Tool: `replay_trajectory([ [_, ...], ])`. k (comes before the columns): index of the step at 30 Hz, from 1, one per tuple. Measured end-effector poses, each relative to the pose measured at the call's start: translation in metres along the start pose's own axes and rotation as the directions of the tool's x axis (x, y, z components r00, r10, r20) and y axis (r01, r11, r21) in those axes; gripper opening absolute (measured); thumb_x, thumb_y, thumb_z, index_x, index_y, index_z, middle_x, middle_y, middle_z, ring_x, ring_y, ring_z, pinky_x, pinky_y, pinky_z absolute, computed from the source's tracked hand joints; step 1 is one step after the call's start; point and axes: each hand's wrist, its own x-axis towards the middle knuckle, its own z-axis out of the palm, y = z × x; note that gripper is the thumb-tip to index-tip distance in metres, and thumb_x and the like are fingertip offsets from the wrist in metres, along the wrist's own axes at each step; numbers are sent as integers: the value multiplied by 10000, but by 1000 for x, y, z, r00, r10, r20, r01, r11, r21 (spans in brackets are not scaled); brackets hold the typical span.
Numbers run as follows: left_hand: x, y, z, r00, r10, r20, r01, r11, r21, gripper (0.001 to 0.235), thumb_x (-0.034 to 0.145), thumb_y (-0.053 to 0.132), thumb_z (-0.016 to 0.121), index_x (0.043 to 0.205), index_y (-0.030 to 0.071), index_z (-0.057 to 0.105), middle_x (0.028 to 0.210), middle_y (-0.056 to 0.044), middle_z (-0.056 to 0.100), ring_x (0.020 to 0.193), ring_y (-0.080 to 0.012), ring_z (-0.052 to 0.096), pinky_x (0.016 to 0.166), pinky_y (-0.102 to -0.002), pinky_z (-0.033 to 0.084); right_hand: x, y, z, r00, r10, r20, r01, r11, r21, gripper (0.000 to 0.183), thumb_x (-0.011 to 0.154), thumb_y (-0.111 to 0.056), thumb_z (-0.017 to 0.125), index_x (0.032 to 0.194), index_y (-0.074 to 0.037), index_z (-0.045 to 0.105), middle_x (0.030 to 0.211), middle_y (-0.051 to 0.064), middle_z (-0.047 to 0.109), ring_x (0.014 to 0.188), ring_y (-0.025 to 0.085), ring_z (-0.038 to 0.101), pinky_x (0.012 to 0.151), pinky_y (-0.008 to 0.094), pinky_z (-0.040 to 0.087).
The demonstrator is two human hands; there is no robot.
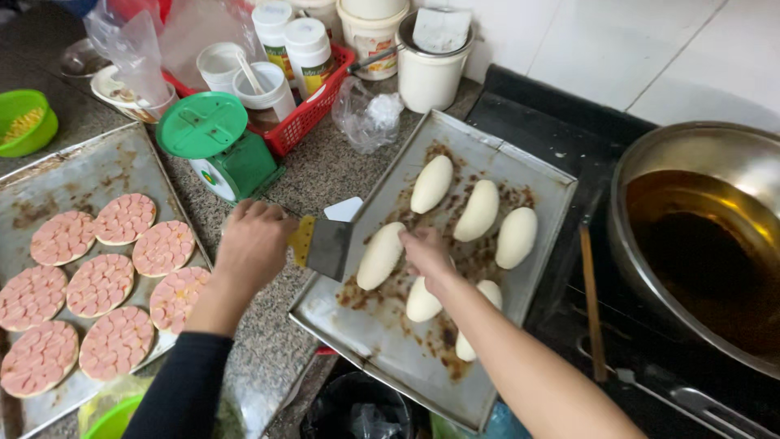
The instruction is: The person pipes a yellow filling onto round pastries topped with sliced meat, then fries ring-shaped doughnuts in a wok using chopsticks and transfers them to a tray. The person also removes baked buns from an oven with a cloth and knife, and places raw dough into the hot oil.
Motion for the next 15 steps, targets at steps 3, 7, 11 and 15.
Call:
replay_trajectory([
  [3,26,-6,31,993,74,94,-76,997,20,236,779,68,645,931,185,783,924,-31,684,1027,-237,631,1034,-418,434,12,20,23,989,-42,-141,24,992,-126,715,907,-374,734,1445,-22,420,1365,168,565,1166,281,593,931,408,505],
  [7,50,-5,61,974,113,198,-121,992,29,210,780,89,646,877,206,791,958,-33,669,1066,-233,611,1025,-411,418,9,15,42,965,7,-263,-58,981,-184,806,842,-373,752,1479,-46,383,1508,195,434,1389,339,457,1124,435,405],
  [11,62,-6,80,960,150,235,-150,988,-18,216,784,103,657,891,226,799,964,-34,664,1066,-234,601,1017,-423,405,-3,5,59,939,33,-342,-137,949,-283,927,798,-472,804,1495,-53,358,1520,225,402,1410,381,413,1151,449,385],
  [15,64,-11,91,950,164,265,-159,987,-39,232,805,118,661,935,247,804,989,-38,663,1073,-233,600,990,-417,410,-13,0,73,919,71,-388,-200,932,-303,1049,744,-530,859,1498,-59,303,1519,261,327,1420,418,357,1165,478,356],
])
